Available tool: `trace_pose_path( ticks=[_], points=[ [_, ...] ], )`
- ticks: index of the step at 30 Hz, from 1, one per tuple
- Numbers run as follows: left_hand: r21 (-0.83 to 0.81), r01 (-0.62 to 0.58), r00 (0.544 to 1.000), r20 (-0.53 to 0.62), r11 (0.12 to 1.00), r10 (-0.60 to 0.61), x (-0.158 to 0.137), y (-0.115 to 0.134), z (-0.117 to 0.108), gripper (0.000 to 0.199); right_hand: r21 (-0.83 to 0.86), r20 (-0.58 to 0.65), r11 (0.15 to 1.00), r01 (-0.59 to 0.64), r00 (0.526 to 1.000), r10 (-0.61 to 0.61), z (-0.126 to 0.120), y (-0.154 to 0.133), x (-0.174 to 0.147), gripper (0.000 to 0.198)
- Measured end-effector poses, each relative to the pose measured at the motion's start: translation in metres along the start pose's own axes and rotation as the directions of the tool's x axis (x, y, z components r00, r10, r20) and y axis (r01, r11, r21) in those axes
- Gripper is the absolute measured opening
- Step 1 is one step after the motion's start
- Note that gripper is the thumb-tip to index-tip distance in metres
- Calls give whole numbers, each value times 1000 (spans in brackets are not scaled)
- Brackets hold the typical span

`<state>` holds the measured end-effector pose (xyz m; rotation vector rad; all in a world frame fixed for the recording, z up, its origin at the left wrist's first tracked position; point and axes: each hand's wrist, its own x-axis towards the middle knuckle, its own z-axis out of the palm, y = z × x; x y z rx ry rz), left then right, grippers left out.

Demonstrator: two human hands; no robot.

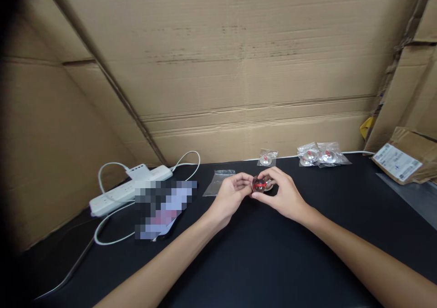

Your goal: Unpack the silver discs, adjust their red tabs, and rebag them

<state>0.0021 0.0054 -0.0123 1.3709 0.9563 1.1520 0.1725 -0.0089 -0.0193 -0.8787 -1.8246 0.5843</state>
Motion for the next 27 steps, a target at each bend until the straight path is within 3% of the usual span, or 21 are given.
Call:
trace_pose_path(
  ticks=[5,19,24,27],
  points=[
    [-11,3,1000,24,1000,-3,1,0,0,13,93,34,992,-83,996,80,4,2,-2,48],
    [35,6,998,-66,999,-4,4,4,-4,15,47,-75,997,-60,995,63,4,-5,-3,41],
    [94,-32,996,-75,995,39,4,4,-3,6,-51,-72,998,31,997,-34,2,-6,-3,42],
    [203,-104,992,-50,974,116,0,8,-1,16,-134,-55,986,99,993,-107,0,-6,-3,41]
  ],
)
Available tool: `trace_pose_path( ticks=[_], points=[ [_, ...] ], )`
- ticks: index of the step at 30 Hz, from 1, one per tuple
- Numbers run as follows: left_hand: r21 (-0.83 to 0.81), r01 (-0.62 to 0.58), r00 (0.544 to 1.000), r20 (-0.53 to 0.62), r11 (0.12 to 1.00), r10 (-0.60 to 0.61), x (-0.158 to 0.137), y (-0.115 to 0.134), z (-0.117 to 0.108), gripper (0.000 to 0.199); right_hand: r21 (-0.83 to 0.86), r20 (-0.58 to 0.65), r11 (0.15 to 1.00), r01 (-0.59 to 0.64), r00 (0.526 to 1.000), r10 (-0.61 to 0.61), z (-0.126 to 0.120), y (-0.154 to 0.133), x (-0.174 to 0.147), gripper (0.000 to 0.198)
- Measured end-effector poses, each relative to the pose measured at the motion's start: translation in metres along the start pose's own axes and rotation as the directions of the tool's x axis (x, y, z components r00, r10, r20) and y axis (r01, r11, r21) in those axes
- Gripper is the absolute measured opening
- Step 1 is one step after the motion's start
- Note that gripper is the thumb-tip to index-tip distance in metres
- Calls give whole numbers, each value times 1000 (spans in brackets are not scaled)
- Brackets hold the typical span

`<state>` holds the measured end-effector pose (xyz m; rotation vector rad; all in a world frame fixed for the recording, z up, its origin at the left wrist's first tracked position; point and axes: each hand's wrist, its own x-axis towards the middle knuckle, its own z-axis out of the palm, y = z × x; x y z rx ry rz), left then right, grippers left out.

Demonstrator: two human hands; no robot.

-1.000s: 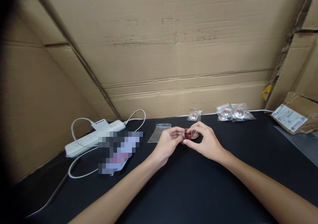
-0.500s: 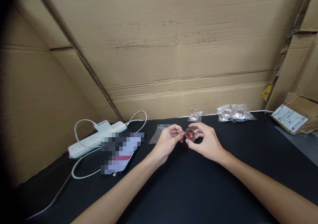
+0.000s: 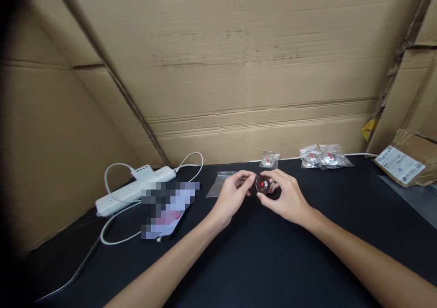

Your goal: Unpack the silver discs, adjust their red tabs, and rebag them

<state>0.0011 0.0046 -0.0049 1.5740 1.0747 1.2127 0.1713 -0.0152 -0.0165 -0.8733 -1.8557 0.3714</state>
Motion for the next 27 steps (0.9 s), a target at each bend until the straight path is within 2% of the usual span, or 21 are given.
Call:
trace_pose_path(
  ticks=[4,6,8,10,13,14,16,18,23,27],
  points=[
    [140,-70,986,161,988,47,-6,4,2,20,-82,51,994,71,996,-67,-1,0,-2,40],
    [211,-99,980,191,973,58,-7,3,1,17,-96,94,991,90,992,-81,-1,-2,-1,42],
    [273,-104,983,177,956,56,-5,1,-2,17,-116,129,989,96,988,-80,-4,-3,1,41],
    [363,-112,989,136,925,66,-2,-1,-7,18,-168,144,982,81,988,-57,-8,-3,4,31],
    [561,-164,986,73,812,148,4,-5,-17,16,-287,235,957,40,972,30,-17,2,8,7],
    [603,-172,984,73,779,161,5,-6,-19,15,-325,277,945,30,959,64,-20,4,9,7],
    [637,-178,983,90,750,157,6,-10,-22,14,-379,340,925,16,932,123,-25,7,9,13],
    [625,-189,982,116,758,149,5,-14,-23,14,-395,370,918,9,917,150,-27,9,8,14],
    [596,-187,982,137,781,131,1,-16,-19,18,-331,476,943,13,866,155,-26,9,6,14],
    [684,-208,978,163,699,131,-1,-15,-15,21,-305,439,952,-12,886,151,-25,13,5,10]
  ],
)
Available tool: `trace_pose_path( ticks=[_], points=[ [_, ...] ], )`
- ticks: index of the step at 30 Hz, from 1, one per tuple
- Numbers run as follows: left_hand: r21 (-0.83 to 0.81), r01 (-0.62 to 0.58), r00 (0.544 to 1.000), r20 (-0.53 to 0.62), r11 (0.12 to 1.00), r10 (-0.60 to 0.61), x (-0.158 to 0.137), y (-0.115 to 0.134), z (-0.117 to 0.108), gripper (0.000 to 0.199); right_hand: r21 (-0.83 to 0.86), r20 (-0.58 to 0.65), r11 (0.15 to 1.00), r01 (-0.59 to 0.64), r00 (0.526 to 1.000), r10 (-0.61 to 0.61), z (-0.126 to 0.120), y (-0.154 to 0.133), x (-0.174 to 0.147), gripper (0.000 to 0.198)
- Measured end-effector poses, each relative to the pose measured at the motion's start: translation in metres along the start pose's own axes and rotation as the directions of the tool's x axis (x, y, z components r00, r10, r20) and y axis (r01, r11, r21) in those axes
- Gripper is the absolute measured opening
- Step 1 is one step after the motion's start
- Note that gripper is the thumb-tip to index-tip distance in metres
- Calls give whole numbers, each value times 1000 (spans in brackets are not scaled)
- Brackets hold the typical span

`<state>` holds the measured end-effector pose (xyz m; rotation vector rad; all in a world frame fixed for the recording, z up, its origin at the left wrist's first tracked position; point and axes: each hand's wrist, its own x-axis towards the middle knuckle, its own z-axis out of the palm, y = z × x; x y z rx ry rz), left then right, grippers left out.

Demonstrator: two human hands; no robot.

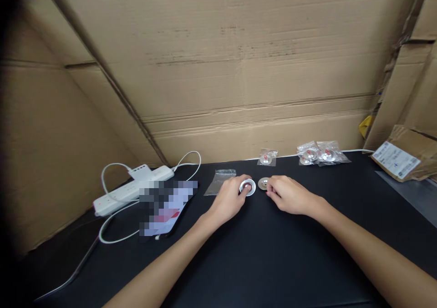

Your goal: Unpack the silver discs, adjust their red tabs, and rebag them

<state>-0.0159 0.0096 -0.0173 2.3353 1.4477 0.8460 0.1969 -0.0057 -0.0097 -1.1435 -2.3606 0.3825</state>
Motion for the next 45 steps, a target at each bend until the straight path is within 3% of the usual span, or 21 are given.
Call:
trace_pose_path(
  ticks=[4,7,10,13,22,26,30,36,41,45],
  points=[
    [144,-9,999,41,990,3,-1,-1,3,29,109,-114,993,-36,992,48,0,4,3,9],
    [150,-13,998,55,989,5,-2,-3,4,31,160,-210,985,-59,973,93,3,9,5,8],
    [125,-34,999,33,992,30,-2,-3,4,30,110,-248,992,-62,965,88,10,14,5,14],
    [151,-45,999,16,987,44,-2,0,2,33,17,-206,1000,-17,978,20,17,17,4,30],
    [197,-163,986,0,967,166,-6,2,7,31,20,-35,994,112,993,-111,8,5,3,27],
    [90,-205,979,10,975,205,-5,4,10,18,50,-30,992,118,993,-116,7,1,3,29],
    [-37,-183,982,-59,982,181,-3,9,9,7,146,-123,987,71,991,-53,7,-2,5,23],
    [-260,-2,961,-266,966,-70,-2,23,-3,4,237,-330,965,114,943,-30,4,-11,7,20],
    [-601,85,962,-158,795,-223,0,27,-4,10,454,-382,883,114,921,78,8,-17,8,19],
    [-743,137,970,-34,655,-242,2,26,1,16,526,-388,847,78,908,158,11,-14,8,21]
  ],
)
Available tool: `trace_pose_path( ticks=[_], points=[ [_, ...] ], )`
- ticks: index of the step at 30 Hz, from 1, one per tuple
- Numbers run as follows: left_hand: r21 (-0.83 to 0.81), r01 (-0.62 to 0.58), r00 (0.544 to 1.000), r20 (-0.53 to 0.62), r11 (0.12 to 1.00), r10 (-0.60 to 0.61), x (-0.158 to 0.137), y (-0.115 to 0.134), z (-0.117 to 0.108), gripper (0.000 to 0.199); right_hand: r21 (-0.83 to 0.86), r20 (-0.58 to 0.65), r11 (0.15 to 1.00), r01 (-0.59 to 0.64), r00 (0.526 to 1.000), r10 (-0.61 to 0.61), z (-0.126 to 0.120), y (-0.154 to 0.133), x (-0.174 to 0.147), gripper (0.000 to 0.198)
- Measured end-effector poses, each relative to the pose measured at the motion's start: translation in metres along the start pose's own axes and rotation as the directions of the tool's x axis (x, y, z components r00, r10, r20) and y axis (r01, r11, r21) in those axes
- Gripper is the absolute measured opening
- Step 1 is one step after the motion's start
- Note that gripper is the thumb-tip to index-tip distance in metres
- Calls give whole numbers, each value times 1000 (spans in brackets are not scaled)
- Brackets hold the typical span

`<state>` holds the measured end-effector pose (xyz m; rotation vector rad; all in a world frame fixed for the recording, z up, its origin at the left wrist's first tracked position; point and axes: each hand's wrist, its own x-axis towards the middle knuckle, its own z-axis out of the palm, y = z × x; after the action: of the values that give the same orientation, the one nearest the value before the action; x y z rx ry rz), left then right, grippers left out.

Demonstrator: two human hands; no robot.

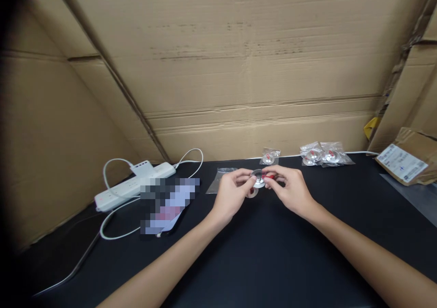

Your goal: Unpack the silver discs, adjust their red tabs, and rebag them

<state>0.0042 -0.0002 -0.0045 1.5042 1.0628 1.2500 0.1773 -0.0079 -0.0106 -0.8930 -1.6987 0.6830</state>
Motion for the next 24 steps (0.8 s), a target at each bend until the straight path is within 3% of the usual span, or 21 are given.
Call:
trace_pose_path(
  ticks=[8,17,24],
  points=[
    [-244,125,988,121,962,-98,-3,6,4,20,-393,56,902,178,984,-169,-7,-6,1,14],
    [-328,193,977,153,925,-150,-9,11,6,32,-453,86,861,231,973,-216,-1,1,-2,14],
    [-354,187,978,156,916,-140,-10,11,8,29,-487,45,843,228,971,-236,-3,2,-3,12]
  ],
)
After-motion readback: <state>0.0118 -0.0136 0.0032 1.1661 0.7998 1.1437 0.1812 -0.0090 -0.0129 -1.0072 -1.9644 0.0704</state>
